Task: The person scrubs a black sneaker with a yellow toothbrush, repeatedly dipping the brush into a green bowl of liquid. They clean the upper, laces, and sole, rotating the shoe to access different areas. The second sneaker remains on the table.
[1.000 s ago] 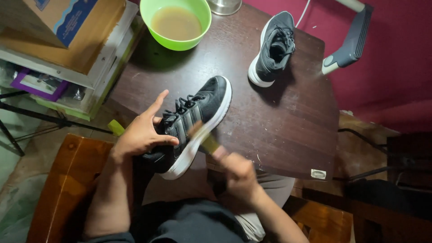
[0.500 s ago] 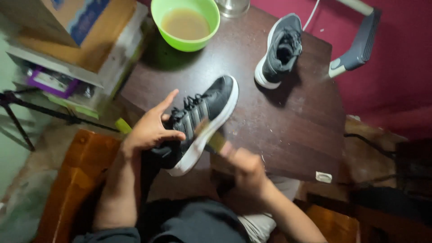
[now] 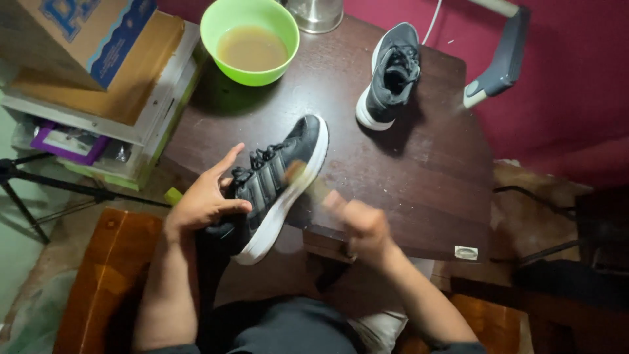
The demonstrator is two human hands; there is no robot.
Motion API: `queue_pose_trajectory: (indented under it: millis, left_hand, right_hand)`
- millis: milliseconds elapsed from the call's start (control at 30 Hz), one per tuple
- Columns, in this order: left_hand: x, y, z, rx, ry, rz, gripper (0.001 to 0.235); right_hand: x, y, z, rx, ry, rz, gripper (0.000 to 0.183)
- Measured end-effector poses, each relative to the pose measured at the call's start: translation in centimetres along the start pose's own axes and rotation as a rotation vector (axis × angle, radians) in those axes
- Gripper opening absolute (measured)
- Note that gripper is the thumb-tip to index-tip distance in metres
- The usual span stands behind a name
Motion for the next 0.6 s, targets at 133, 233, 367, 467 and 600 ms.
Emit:
queue_pose_trajectory:
  millis: [133, 233, 367, 467, 600]
  left_hand:
    - [2.1, 0.8, -0.8, -0.021, -0.037, 0.041, 0.128]
    - [1.5, 0.5, -0.5, -0.005, -0.067, 0.006, 0.123]
    - [2.2, 0.8, -0.7, 0.025, -0.066, 0.061, 0.122]
    - [2.6, 0.8, -0.6, 0.018, -0.09, 0.087, 0.122]
    - [4.4, 2.4, -1.8, -0.001, -0.114, 0.097, 0.124]
  right_hand:
    - [-2.7, 0.1, 1.0, -0.102, -0.053, -0.033, 0.038]
    - [1.6, -5.7, 1.3, 0.13, -0.08, -0.091, 0.085]
    - [2.6, -6.4, 0.5, 0.072, 0.102, -0.247, 0.034]
    - [5.5, -7.7, 1.2, 0.054, 0.286, -0.33, 0.053]
    - [5.5, -6.6, 1.4, 0.013, 0.053, 0.032, 0.1]
Point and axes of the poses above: each hand's wrist, its own z-axis towards the middle knuckle, its own y-axis out of the palm, x = y × z, the point moved 7 cm from there along z, towards the middle knuckle, and after that the axes turned 3 degrees about -x, right-handed, at the moved point
